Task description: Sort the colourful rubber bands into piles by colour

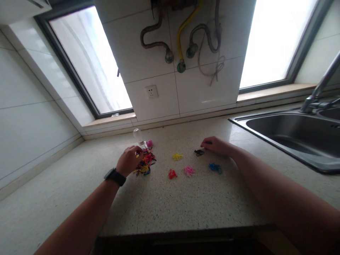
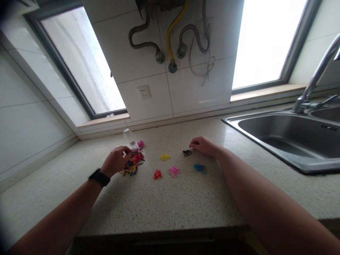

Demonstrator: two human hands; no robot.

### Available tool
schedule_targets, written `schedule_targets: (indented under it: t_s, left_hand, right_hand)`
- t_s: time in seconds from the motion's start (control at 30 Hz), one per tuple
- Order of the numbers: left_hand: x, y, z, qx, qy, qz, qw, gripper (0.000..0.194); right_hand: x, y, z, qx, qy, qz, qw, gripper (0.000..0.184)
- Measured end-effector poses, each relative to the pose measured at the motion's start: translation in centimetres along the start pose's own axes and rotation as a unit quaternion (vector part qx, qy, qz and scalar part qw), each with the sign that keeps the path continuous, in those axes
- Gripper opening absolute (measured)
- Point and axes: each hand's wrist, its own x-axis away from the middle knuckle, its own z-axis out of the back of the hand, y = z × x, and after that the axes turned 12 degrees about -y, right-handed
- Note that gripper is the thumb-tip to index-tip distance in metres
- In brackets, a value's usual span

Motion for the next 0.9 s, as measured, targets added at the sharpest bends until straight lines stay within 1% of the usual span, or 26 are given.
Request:
schedule_targets:
  t_s: [0.13, 0.23, 0.33, 0.43, 0.53, 0.57, 0.63, 0.67, 0.7, 0.8, 0.9]
  left_hand:
    - [0.0, 0.6, 0.2, 0.018, 0.0, 0.004, 1.0, 0.017]
    - [0.1, 2.3, 0.3, 0.029, 0.004, -0.009, 1.0, 0.014]
    - [0.1, 5.5, 0.6, 0.058, -0.011, -0.038, 0.998, 0.013]
    - [-0.3, 9.6, 0.9, 0.088, -0.044, -0.085, 0.992, 0.011]
    - [-1.4, 13.6, 1.0, 0.091, -0.062, -0.128, 0.986, 0.01]
    - [-2.0, 14.8, 0.8, 0.087, -0.076, -0.137, 0.984, 0.01]
    - [-3.4, 16.8, 0.4, 0.08, -0.102, -0.132, 0.983, 0.012]
    - [-4.2, 17.6, 0.0, 0.076, -0.124, -0.134, 0.98, 0.015]
    - [-4.9, 18.2, -0.4, 0.074, -0.131, -0.135, 0.979, 0.016]
    - [-6.8, 19.8, -1.9, 0.066, -0.145, -0.133, 0.978, 0.019]
    - [-8.0, 20.8, -3.2, 0.057, -0.156, -0.126, 0.978, 0.019]
  right_hand:
    - [-0.1, 0.0, -0.1, -0.016, 0.001, 0.007, 1.0, 0.031]
    - [-0.2, 0.0, -0.2, -0.021, 0.005, 0.012, 1.0, 0.03]
    - [-0.3, 0.0, -0.5, -0.019, 0.016, 0.014, 1.0, 0.029]
    - [-0.5, 0.2, -0.7, -0.026, 0.022, 0.017, 0.999, 0.028]
    - [-0.6, 0.4, -0.8, -0.042, 0.023, 0.018, 0.999, 0.027]
    - [-0.7, 0.5, -0.8, -0.046, 0.025, 0.015, 0.999, 0.027]
    - [-0.7, 0.5, -0.7, -0.049, 0.029, 0.01, 0.998, 0.027]
    - [-0.7, 0.4, -0.7, -0.048, 0.032, 0.008, 0.998, 0.027]
    - [-0.7, 0.4, -0.6, -0.046, 0.037, 0.005, 0.998, 0.027]
    - [-0.7, 0.4, -0.6, -0.048, 0.049, 0.001, 0.998, 0.028]
    - [-0.8, 0.5, -0.7, -0.062, 0.053, 0.009, 0.997, 0.027]
